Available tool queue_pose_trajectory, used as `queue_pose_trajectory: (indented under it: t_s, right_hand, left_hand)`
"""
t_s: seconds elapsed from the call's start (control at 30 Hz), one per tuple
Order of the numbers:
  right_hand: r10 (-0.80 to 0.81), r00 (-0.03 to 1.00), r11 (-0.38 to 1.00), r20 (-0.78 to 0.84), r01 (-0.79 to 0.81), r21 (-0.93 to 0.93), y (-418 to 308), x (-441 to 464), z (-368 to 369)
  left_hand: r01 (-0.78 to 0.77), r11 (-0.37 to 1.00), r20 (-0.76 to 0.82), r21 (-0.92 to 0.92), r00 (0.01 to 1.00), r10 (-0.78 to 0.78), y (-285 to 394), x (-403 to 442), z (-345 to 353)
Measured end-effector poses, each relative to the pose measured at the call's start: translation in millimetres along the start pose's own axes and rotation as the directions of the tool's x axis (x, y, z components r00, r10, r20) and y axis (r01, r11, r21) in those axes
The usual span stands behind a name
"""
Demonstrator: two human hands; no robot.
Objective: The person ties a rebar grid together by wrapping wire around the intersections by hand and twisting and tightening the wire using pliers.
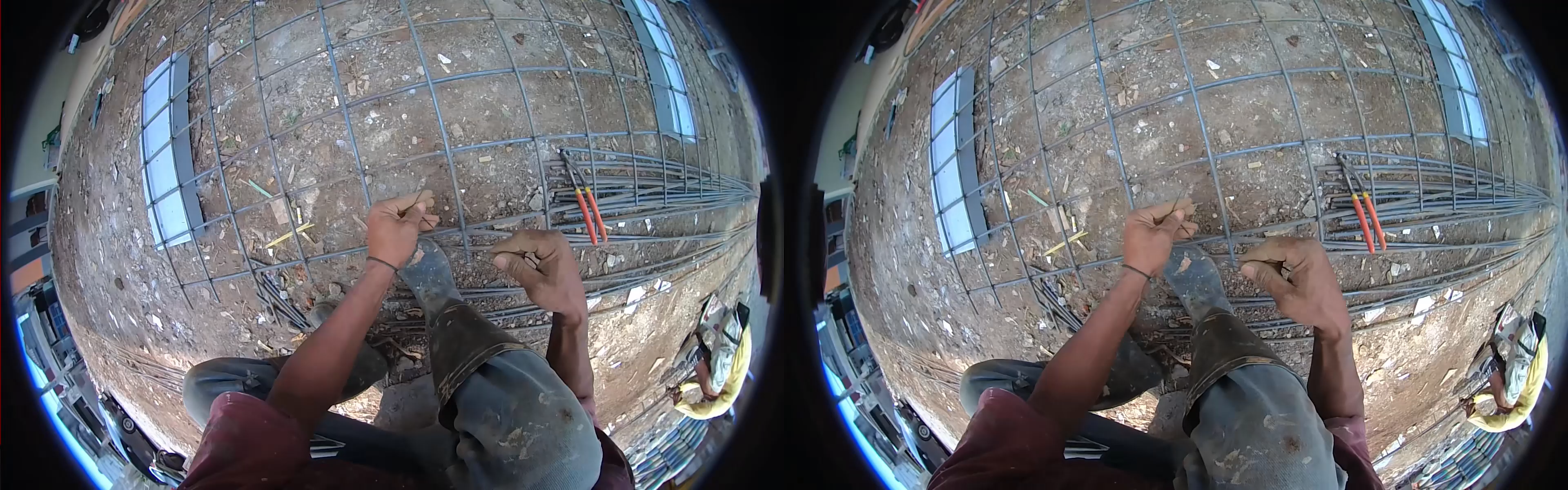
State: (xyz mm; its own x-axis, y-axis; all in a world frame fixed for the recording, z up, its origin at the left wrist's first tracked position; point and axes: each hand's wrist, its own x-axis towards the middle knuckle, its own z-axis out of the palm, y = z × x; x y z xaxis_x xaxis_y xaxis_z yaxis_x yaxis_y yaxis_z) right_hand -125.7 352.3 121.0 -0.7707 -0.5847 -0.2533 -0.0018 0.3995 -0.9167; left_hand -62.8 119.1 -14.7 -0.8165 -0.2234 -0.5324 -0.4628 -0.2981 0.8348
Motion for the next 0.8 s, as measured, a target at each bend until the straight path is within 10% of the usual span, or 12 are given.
queue_pose_trajectory:
  t_s: [0.17, 0.33, 0.63, 0.8]
  right_hand:
    - [0.234, 0.969, 0.969, -0.083, -0.225, 0.105, 27, -9, -16]
    - [0.383, 0.917, 0.850, -0.109, -0.304, 0.430, 29, 24, -14]
    - [0.350, 0.937, 0.831, 0.010, -0.315, 0.458, -17, 57, -16]
    - [0.368, 0.914, 0.840, 0.173, -0.406, 0.359, -23, 22, 10]
  left_hand:
    - [0.224, 0.936, -0.005, -0.272, 0.972, -0.235, -21, 21, 6]
    - [0.487, 0.508, 0.131, -0.711, 0.801, -0.584, -61, 47, 7]
    - [0.350, 0.635, 0.028, -0.689, 0.888, -0.459, -27, 110, 42]
    - [0.353, 0.475, 0.065, -0.806, 0.851, -0.522, -9, 79, 48]
